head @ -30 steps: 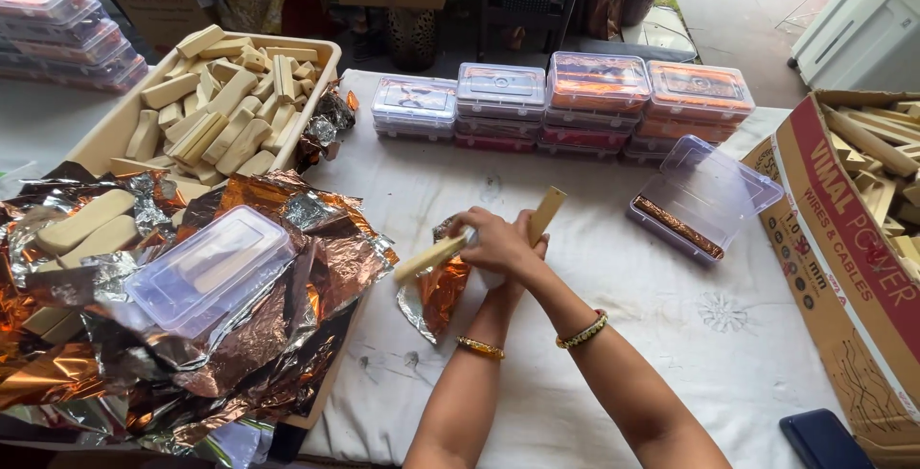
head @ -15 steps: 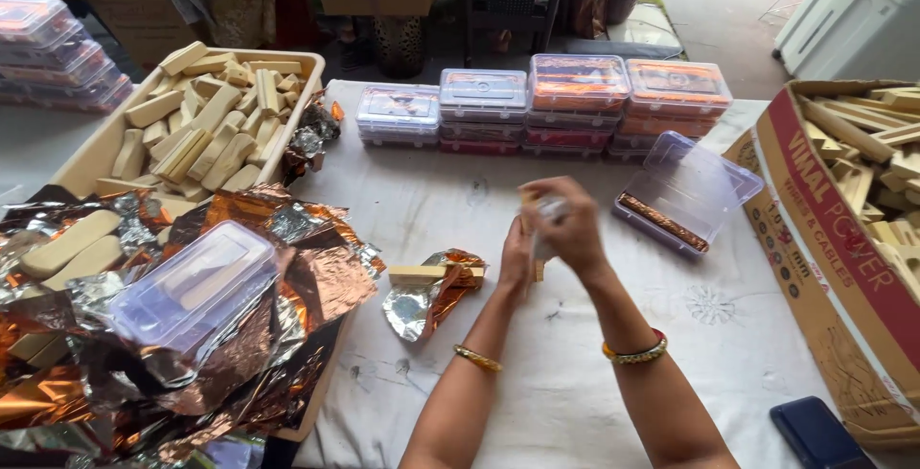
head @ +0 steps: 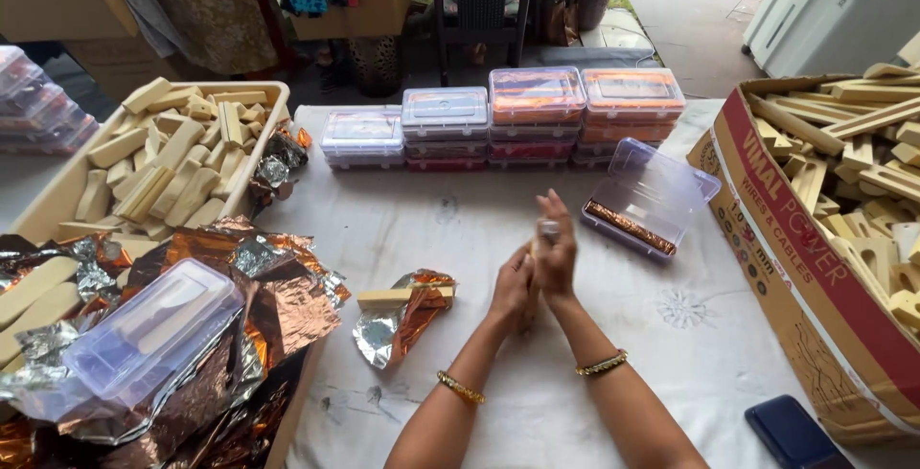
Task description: The person wipes wooden blocks with a white cloth and then wraps them in copper-colored foil. They place the wrapped blocks into a small plastic container. The person repeats this process with multiple wooden blocks.
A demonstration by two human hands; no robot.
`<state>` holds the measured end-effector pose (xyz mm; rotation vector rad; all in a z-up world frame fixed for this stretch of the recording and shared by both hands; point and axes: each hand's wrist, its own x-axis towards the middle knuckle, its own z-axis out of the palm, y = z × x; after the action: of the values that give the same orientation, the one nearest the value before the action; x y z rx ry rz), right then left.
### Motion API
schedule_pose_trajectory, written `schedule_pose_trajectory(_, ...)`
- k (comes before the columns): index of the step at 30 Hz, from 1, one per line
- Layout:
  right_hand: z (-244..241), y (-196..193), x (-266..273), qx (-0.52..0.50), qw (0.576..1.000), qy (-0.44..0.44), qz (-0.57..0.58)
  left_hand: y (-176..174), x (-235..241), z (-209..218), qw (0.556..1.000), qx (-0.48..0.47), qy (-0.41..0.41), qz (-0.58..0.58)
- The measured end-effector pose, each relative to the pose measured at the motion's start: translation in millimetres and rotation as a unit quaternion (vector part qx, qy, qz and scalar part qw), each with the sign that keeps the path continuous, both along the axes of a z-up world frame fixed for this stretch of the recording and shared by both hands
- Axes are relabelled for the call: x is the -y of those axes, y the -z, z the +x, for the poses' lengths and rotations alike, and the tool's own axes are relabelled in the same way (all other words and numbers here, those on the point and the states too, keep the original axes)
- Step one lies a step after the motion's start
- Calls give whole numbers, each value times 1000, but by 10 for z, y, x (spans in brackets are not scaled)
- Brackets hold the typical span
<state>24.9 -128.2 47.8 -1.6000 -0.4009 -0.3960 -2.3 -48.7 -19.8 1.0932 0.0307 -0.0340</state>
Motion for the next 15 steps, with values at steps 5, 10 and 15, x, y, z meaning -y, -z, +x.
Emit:
schedule_pose_trajectory(5, 451, 491, 309, -93, 961, -63, 251, -268, 84, -108, 991, 31, 62, 118)
schedule_pose_trajectory(10, 386, 660, 180, -180, 919, -172, 307, 134, 34, 69, 953, 162, -28, 253)
schedule_pose_trajectory(15, 69, 842, -170, -196, 928, -234, 213, 61, -211, 63, 884, 243, -243, 317)
